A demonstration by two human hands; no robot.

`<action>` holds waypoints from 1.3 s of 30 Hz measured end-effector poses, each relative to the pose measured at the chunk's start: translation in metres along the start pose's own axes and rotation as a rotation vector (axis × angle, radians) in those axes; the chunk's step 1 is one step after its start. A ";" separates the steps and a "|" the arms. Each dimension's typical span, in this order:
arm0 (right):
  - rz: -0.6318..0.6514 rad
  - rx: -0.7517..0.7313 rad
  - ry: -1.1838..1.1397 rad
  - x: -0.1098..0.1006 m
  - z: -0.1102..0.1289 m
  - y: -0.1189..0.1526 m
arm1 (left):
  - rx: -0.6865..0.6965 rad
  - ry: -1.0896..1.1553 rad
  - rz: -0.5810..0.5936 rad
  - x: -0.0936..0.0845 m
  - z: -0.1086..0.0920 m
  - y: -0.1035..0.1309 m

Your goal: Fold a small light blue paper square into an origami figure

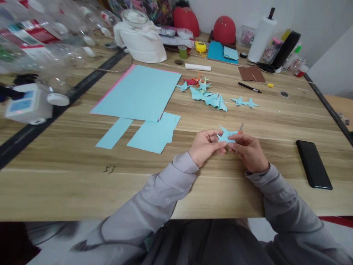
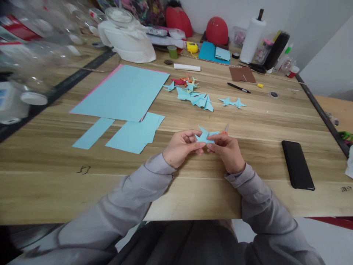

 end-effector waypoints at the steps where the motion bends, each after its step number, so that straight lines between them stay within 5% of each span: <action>1: 0.010 -0.003 -0.006 0.001 0.000 0.000 | -0.013 0.016 0.000 0.000 0.000 0.000; 19: -0.064 0.036 -0.107 -0.008 -0.001 -0.003 | -0.150 0.169 -0.013 0.000 0.002 0.001; 32: 0.016 0.038 -0.037 -0.001 -0.005 -0.003 | 0.074 -0.113 -0.018 0.000 0.001 -0.002; 39: 0.057 -0.016 -0.036 0.001 -0.006 -0.003 | 0.053 -0.055 0.003 -0.002 0.001 -0.001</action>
Point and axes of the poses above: each hand's wrist, its own y-axis away from the middle knuckle, its own x-axis out of the palm, z = x × y, the point moved 8 cm from there along -y, towards the middle knuckle, and after that the axes turned 7 degrees about y, right-handed, at the moved point
